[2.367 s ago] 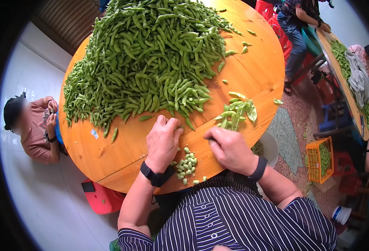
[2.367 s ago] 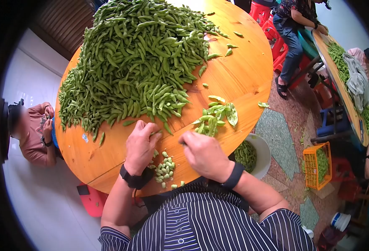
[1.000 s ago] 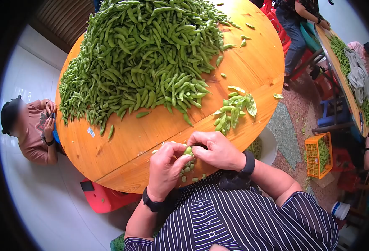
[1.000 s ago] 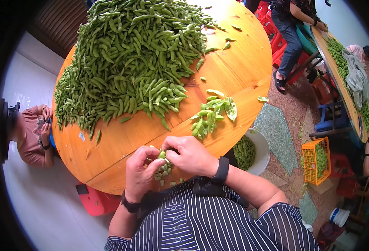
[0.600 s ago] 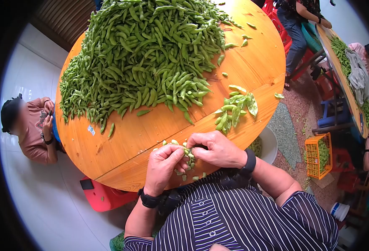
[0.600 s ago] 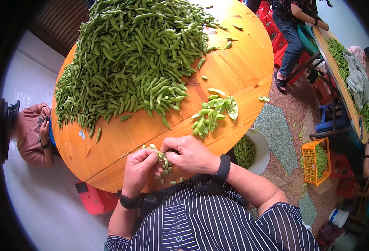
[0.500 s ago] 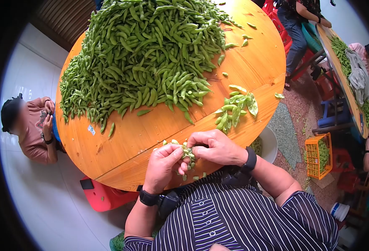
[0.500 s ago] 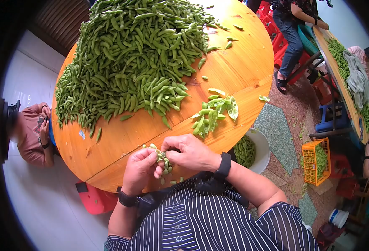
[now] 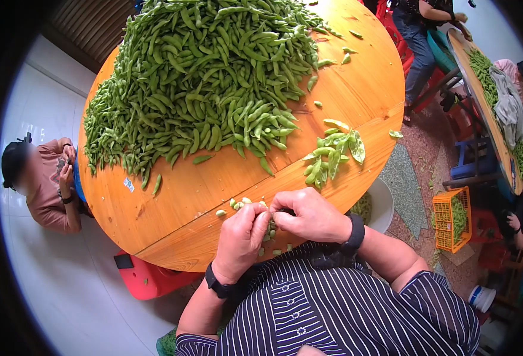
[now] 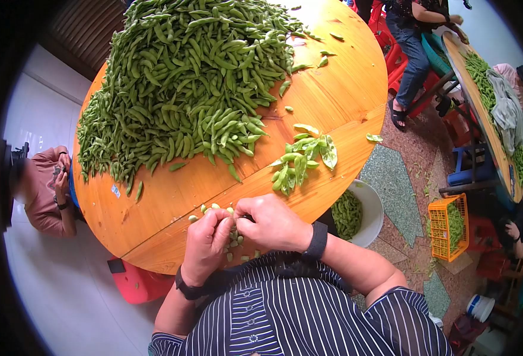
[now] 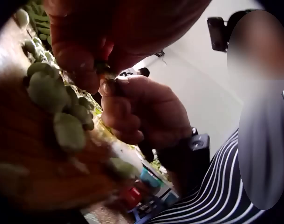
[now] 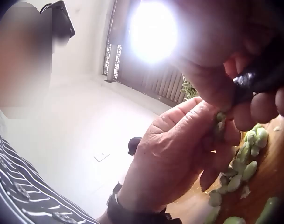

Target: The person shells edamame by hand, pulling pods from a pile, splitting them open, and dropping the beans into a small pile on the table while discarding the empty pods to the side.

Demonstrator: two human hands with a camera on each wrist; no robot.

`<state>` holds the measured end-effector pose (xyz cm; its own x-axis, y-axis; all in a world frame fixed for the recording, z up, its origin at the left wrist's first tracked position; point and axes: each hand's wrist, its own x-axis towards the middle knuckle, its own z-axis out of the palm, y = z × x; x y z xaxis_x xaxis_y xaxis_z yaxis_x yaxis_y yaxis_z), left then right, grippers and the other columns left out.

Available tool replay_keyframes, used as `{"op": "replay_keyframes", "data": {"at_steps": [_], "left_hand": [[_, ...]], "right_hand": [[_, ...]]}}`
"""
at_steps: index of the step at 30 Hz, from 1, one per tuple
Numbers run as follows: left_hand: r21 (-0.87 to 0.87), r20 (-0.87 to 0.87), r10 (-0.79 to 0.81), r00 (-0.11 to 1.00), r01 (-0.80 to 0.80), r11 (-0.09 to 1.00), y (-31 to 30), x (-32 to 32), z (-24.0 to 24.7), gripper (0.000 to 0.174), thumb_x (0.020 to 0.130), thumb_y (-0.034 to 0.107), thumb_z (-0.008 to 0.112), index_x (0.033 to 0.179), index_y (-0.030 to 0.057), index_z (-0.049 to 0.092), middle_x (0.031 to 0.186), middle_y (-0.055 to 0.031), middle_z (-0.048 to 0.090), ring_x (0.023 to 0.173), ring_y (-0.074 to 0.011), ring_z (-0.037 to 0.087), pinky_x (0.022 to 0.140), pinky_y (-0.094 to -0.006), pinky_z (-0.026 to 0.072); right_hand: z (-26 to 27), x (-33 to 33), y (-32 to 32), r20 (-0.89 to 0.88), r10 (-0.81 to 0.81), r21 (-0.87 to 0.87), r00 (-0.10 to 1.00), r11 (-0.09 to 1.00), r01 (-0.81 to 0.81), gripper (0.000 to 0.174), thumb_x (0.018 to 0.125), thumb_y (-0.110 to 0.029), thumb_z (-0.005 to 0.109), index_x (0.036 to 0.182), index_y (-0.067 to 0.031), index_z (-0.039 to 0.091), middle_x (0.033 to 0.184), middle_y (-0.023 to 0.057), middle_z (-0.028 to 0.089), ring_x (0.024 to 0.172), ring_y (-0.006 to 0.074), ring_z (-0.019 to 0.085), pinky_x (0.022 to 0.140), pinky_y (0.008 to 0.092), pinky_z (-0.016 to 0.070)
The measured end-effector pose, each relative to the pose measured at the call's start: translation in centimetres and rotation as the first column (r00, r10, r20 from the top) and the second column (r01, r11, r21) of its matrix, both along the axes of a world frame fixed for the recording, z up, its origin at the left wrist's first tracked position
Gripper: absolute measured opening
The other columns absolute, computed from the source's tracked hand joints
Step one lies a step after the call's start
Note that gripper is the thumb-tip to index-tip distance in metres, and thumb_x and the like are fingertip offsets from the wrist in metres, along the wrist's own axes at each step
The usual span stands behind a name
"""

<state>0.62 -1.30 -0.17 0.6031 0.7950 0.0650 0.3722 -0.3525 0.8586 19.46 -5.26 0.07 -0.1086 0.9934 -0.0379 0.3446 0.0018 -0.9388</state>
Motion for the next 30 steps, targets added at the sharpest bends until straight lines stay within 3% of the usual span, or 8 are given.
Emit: {"op": "replay_keyframes", "data": {"at_steps": [4,5,7,17,20,24,27,30], "left_hand": [[-0.398,0.049,0.088,0.995,-0.061,0.916,-0.2,0.1,0.5,0.008,0.093,0.002,0.06,0.101,-0.0007,0.062,0.079,-0.0138,0.063,0.069,-0.0253,0.064,0.063,-0.0326,0.0504],[-0.397,0.049,0.087,0.995,-0.061,0.916,-0.2,0.2,0.6,0.008,0.093,0.002,0.06,0.101,-0.0007,0.062,0.079,-0.0138,0.063,0.069,-0.0253,0.064,0.063,-0.0326,0.0504],[-0.021,0.021,0.004,1.0,-0.004,1.0,-0.2,0.6,0.7,0.01,0.092,0.0,0.059,0.101,-0.0012,0.062,0.084,-0.015,0.065,0.072,-0.0271,0.066,0.066,-0.0331,0.0521],[0.294,-0.056,-0.016,0.998,0.032,0.955,0.0,0.9,0.8,0.016,0.087,-0.001,0.062,0.103,-0.0005,0.063,0.085,-0.0172,0.066,0.076,-0.032,0.067,0.068,-0.0388,0.0534],[0.325,-0.151,-0.061,0.987,0.108,0.94,0.7,1.2,1.8,0.016,0.085,-0.001,0.065,0.1,-0.0015,0.066,0.08,-0.0154,0.067,0.073,-0.0329,0.065,0.069,-0.0381,0.0525],[0.405,-0.243,-0.033,0.969,0.133,0.905,3.1,2.8,1.6,0.028,0.082,0.0,0.066,0.11,0.0035,0.064,0.088,-0.0141,0.063,0.08,-0.032,0.062,0.075,-0.0399,0.0501],[0.434,-0.302,0.007,0.953,0.131,0.892,5.1,3.7,0.6,0.037,0.08,0.0,0.067,0.116,0.0084,0.061,0.094,-0.0133,0.056,0.088,-0.0304,0.06,0.074,-0.0398,0.0494],[0.483,-0.411,0.058,0.91,0.163,0.86,6.1,3.5,-0.2,0.029,0.08,0.002,0.067,0.109,0.0075,0.064,0.088,-0.0113,0.053,0.086,-0.0305,0.058,0.073,-0.0403,0.05]], "right_hand": [[0.4,0.4,-0.1,-0.048,-0.006,-0.073,0.999,0.997,0.003,0.02,0.082,-0.015,0.059,0.087,0.0034,0.067,0.074,0.0219,0.066,0.067,0.0343,0.067,0.063,0.0413,0.0528],[0.4,0.4,-0.1,-0.048,-0.007,-0.073,0.999,0.997,0.003,0.02,0.082,-0.015,0.059,0.087,0.0034,0.067,0.074,0.0219,0.066,0.067,0.0343,0.067,0.063,0.0413,0.0528],[0.4,0.5,-0.1,-0.06,-0.021,-0.077,0.998,0.997,0.017,0.021,0.082,-0.015,0.06,0.087,0.0033,0.068,0.074,0.0222,0.066,0.068,0.0349,0.067,0.064,0.0415,0.0532],[0.0,1.1,-1.0,0.23,-0.094,0.133,0.969,0.989,0.064,0.013,0.083,-0.012,0.058,0.08,-0.0003,0.061,0.072,0.0194,0.065,0.07,0.0365,0.066,0.063,0.0461,0.0521],[0.4,2.7,-1.6,0.447,-0.223,0.291,0.866,0.952,0.094,0.008,0.085,-0.011,0.058,0.081,-0.005,0.056,0.07,0.0143,0.062,0.065,0.0338,0.064,0.059,0.0454,0.0507],[1.9,5.1,-2.2,0.65,-0.3,0.304,0.699,0.945,0.122,0.004,0.085,-0.009,0.06,0.085,-0.0053,0.058,0.08,0.0131,0.065,0.073,0.0325,0.065,0.063,0.0434,0.052],[2.2,5.8,-2.2,0.604,-0.434,0.407,0.669,0.889,0.209,0.009,0.084,-0.006,0.06,0.093,-0.0027,0.058,0.083,0.0156,0.065,0.077,0.0327,0.066,0.066,0.0429,0.0529],[2.9,5.4,-2.2,0.524,-0.409,0.363,0.747,0.901,0.238,0.014,0.084,-0.002,0.058,0.098,-0.0001,0.057,0.085,0.0184,0.065,0.079,0.035,0.066,0.069,0.0436,0.0528]]}}
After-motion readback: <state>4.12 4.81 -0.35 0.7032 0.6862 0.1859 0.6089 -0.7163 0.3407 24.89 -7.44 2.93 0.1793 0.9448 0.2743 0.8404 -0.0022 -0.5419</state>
